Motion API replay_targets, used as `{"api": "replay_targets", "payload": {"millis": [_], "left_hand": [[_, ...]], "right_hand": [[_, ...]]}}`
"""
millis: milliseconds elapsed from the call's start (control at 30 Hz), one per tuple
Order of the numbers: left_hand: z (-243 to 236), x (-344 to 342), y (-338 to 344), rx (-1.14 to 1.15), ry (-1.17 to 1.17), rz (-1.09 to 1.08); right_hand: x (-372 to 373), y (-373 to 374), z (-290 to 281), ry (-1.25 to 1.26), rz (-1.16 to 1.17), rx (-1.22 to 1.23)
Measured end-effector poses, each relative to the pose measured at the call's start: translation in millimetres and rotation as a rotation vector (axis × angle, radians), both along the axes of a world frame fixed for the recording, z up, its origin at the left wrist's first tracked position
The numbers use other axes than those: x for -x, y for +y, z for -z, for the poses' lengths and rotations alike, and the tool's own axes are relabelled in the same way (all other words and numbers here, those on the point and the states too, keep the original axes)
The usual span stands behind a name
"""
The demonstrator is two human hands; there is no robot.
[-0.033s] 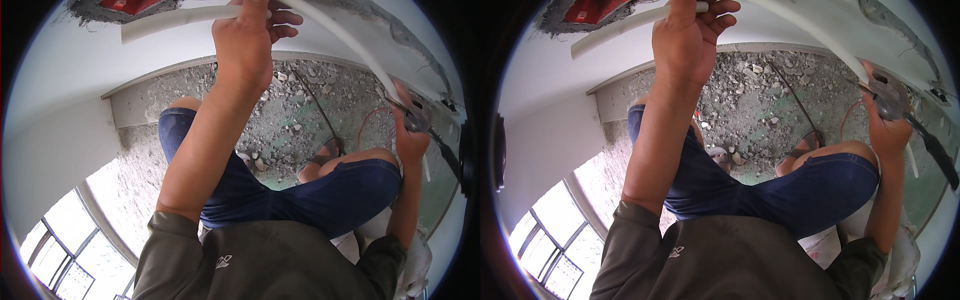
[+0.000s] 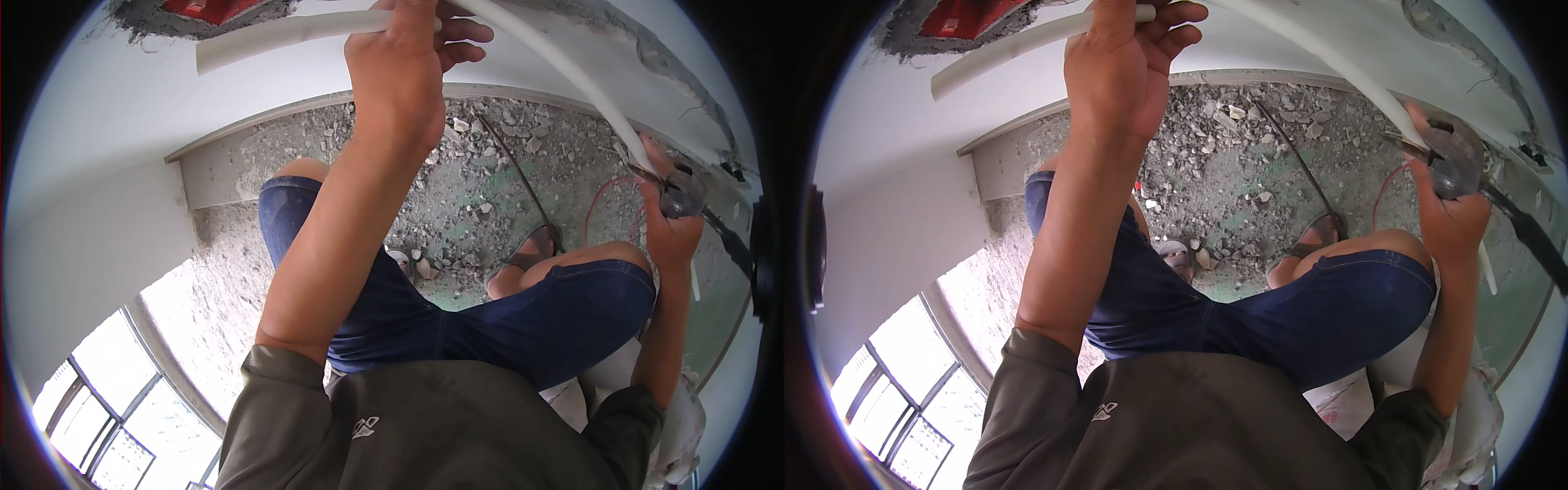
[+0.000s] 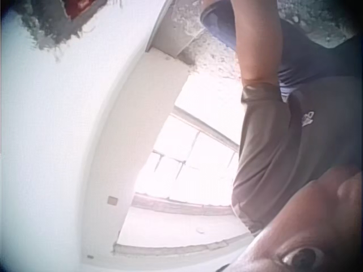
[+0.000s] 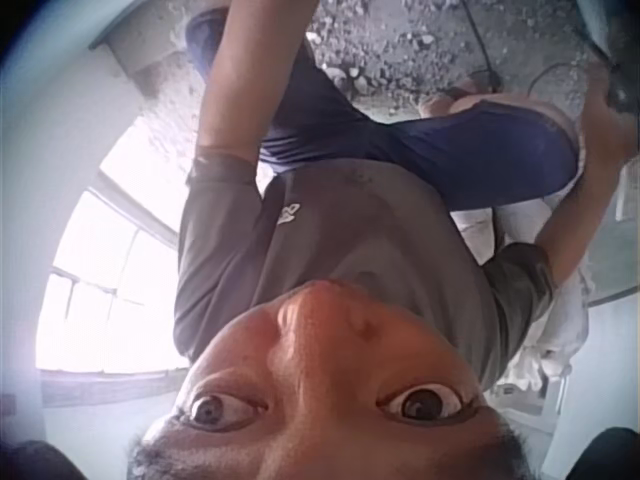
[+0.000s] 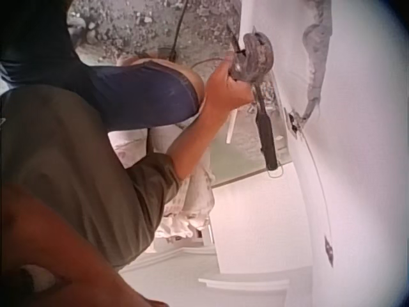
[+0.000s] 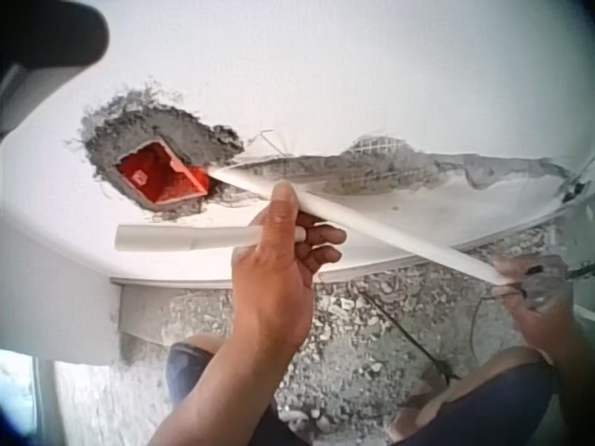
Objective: Measuring, cutting, and fitting PVC conduits into grooves in a wall during a renovation.
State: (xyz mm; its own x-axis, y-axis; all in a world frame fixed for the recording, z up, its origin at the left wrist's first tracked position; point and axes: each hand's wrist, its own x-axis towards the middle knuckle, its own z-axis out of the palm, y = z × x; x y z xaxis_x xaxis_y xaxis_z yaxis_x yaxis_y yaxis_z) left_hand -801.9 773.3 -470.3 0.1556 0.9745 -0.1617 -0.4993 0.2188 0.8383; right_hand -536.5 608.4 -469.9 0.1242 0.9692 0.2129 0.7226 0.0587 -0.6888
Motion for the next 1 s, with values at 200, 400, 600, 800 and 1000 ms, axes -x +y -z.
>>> {"api": "replay_targets", "payload": {"millis": [200,400,600,800,1000], "left_hand": [[8.5,3.4,0.2,-0.041,-0.156,0.063],[11.6,8.9,0.3,-0.029,-0.113,0.041],[9.3,8.8,1.8,-0.027,-0.121,0.085],[5.2,13.3,6.4,-0.031,-0.088,0.176],[0.1,20.5,3.4,-0.001,-0.042,0.241]], "right_hand": [[21.0,-12.1,-23.2,-0.161,0.039,0.035],[23.4,-13.6,-28.6,-0.187,-0.039,0.047],[24.2,-10.5,-17.0,-0.065,0.032,0.102],[8.6,-12.1,-12.8,0.166,0.071,0.295],[14.0,-22.5,-21.0,0.156,0.130,0.429]]}}
